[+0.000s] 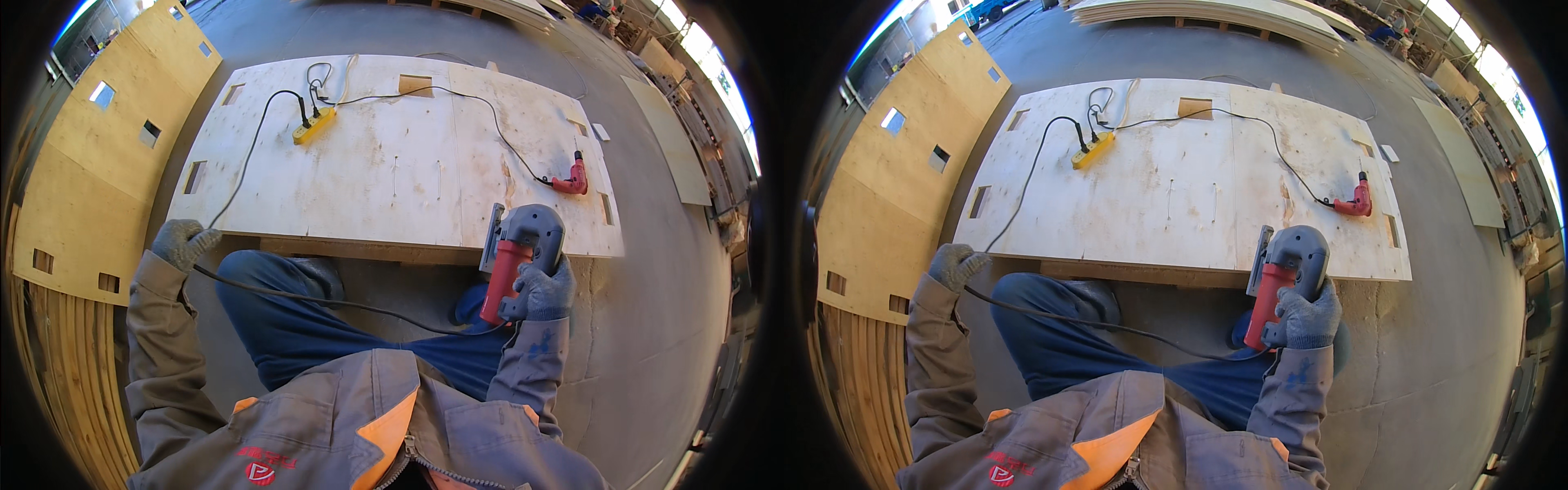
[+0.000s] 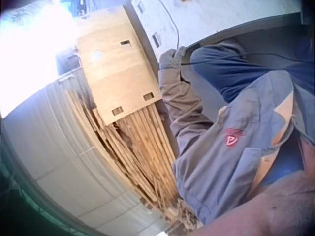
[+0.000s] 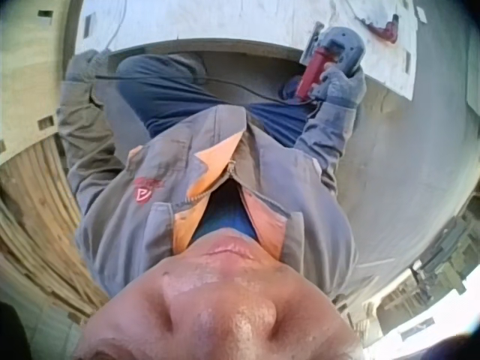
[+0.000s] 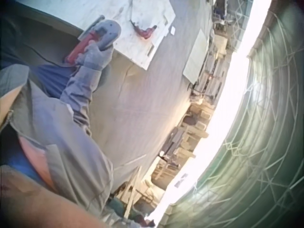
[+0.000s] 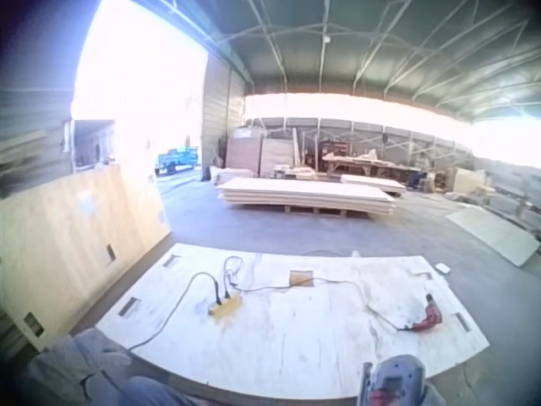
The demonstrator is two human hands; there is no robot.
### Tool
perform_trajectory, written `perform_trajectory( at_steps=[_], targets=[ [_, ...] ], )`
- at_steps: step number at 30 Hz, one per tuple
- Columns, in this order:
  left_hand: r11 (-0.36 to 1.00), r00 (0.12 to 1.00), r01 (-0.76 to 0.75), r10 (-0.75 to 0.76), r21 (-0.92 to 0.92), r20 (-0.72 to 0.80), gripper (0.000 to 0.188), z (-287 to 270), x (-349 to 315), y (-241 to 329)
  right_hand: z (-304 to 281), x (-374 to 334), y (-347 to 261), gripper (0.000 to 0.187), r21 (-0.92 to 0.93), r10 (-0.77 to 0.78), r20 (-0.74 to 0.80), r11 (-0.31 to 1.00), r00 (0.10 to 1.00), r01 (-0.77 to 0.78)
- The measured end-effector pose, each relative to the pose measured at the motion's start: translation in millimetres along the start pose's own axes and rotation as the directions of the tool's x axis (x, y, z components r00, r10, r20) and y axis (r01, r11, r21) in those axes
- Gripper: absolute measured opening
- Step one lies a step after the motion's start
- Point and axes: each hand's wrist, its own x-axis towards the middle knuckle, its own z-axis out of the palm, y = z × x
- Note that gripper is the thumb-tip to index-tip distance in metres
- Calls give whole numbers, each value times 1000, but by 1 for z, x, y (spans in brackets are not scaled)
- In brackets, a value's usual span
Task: The person uses a jigsaw to cut a rectangular hole in a large wooden board. After completing the cut, they remove the cutout piece and flip the board over to inspect the underside.
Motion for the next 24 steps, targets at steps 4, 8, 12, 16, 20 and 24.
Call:
perform_trajectory(
  at_steps=[4,8,12,16,20,24],
  targets=[
    [991,917,-59,101,-119,386,36,75,4,39,-5,7,1,38,-23,0,-6,1000,1000,0],
    [994,879,48,5,-99,477,38,161,26,45,-1,14,4,37,-69,-36,11,997,999,36],
    [1000,794,23,-14,-7,608,42,232,44,79,2,26,-1,38,-125,-47,61,991,997,54],
    [996,803,-66,90,-61,589,41,273,52,102,3,37,-10,40,-289,-78,108,951,991,107],
    [1000,796,-3,10,-12,605,42,293,75,122,1,55,-9,42,-360,-58,199,924,978,129],
    [998,764,55,-43,2,644,45,318,112,124,10,99,-18,49,-505,-108,357,813,928,290]
  ],
)
